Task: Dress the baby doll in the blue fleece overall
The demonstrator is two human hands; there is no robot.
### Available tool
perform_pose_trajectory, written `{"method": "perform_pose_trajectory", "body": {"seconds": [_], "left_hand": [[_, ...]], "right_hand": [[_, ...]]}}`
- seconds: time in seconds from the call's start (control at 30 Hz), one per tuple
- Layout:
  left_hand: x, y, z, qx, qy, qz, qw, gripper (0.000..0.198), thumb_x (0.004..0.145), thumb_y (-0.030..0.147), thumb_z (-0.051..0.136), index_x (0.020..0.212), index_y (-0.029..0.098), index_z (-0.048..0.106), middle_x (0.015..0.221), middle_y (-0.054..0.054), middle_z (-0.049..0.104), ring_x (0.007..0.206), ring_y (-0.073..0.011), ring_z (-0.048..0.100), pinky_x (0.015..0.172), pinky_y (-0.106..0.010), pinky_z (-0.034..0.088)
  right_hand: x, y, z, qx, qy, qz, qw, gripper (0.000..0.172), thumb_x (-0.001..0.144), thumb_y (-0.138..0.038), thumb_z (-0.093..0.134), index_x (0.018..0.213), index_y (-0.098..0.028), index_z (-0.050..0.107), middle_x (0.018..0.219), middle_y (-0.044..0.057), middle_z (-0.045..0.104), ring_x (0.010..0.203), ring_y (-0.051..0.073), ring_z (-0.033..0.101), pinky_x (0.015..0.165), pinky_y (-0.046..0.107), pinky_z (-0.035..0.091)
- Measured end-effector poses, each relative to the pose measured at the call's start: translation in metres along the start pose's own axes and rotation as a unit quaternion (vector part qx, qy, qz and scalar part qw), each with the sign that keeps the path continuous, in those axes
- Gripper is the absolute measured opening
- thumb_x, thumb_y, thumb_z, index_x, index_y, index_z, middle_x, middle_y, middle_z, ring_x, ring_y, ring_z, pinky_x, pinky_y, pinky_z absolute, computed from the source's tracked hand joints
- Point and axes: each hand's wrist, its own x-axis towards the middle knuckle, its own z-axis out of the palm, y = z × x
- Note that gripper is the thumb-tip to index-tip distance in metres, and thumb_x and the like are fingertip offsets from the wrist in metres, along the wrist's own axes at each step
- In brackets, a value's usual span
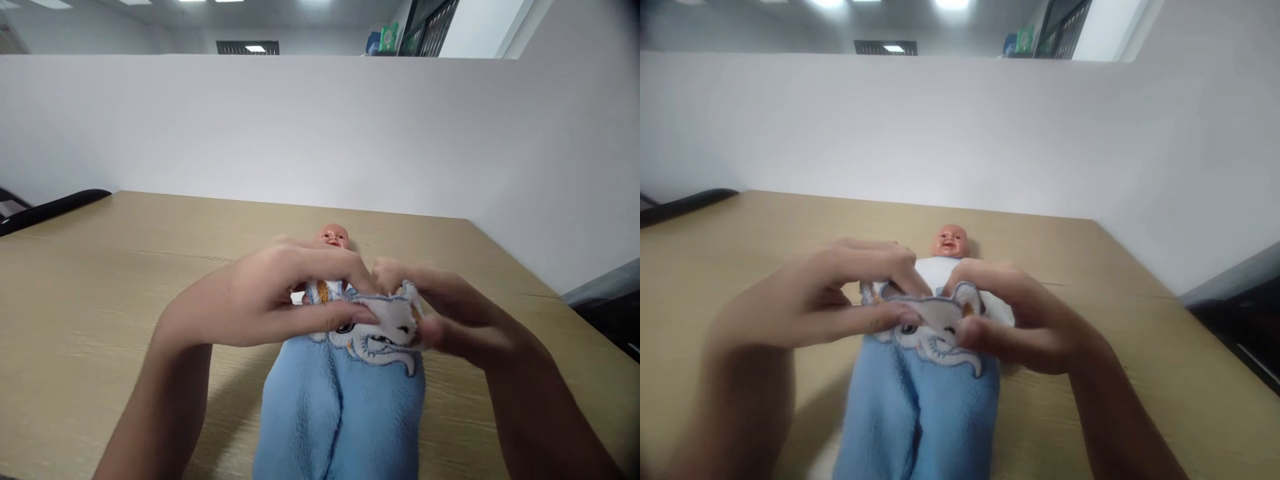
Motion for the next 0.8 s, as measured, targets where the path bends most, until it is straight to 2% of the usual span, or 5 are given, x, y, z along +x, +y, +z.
{"method": "perform_pose_trajectory", "body": {"seconds": [0.07, 0.23, 0.4, 0.53, 0.8], "left_hand": [[-0.001, -0.001, -0.001, 0.01, 0.001, -0.018, 1.0, 0.011, 0.103, 0.03, 0.072, 0.106, 0.02, 0.075, 0.092, -0.003, 0.076, 0.08, -0.0137, 0.068, 0.075, -0.023, 0.055], [-0.005, -0.01, -0.004, 0.014, -0.027, -0.042, 0.999, 0.013, 0.102, 0.031, 0.073, 0.105, 0.018, 0.071, 0.099, -0.002, 0.072, 0.085, -0.0122, 0.066, 0.076, -0.02, 0.052], [-0.006, -0.016, -0.003, -0.012, -0.023, -0.039, 0.999, 0.013, 0.104, 0.031, 0.07, 0.106, 0.019, 0.068, 0.095, -0.002, 0.07, 0.082, -0.0127, 0.067, 0.074, -0.021, 0.053], [-0.005, -0.015, -0.001, -0.028, 0.012, -0.017, 0.999, 0.013, 0.101, 0.028, 0.076, 0.106, 0.019, 0.068, 0.099, -0.002, 0.072, 0.08, -0.0111, 0.067, 0.074, -0.02, 0.055], [-0.017, -0.038, -0.006, -0.089, -0.031, -0.076, 0.993, 0.028, 0.092, 0.041, 0.084, 0.114, 0.024, 0.076, 0.092, -0.001, 0.076, 0.079, -0.0169, 0.071, 0.068, -0.023, 0.06]], "right_hand": [[-0.002, -0.002, -0.001, -0.103, 0.041, -0.044, 0.993, 0.024, 0.096, -0.043, 0.081, 0.086, -0.023, 0.072, 0.085, 0.001, 0.061, 0.077, 0.018, 0.059, 0.069, 0.03, 0.052], [-0.006, -0.005, 0.0, -0.231, 0.198, -0.13, 0.944, 0.019, 0.092, -0.031, 0.086, 0.079, -0.024, 0.074, 0.124, 0.007, 0.058, 0.128, 0.029, 0.057, 0.117, 0.048, 0.046], [-0.011, -0.002, -0.003, -0.121, 0.056, -0.029, 0.991, 0.02, 0.093, -0.031, 0.085, 0.103, -0.023, 0.07, 0.095, 0.001, 0.07, 0.081, 0.017, 0.066, 0.069, 0.027, 0.056], [-0.014, 0.006, -0.009, -0.101, -0.099, 0.037, 0.989, 0.029, 0.086, -0.033, 0.092, 0.102, -0.018, 0.072, 0.088, -0.002, 0.07, 0.074, 0.014, 0.062, 0.065, 0.022, 0.052], [-0.024, 0.008, -0.005, -0.022, 0.103, 0.016, 0.994, 0.029, 0.083, -0.031, 0.095, 0.108, -0.024, 0.083, 0.087, 0.0, 0.077, 0.071, 0.015, 0.069, 0.062, 0.021, 0.057]]}}
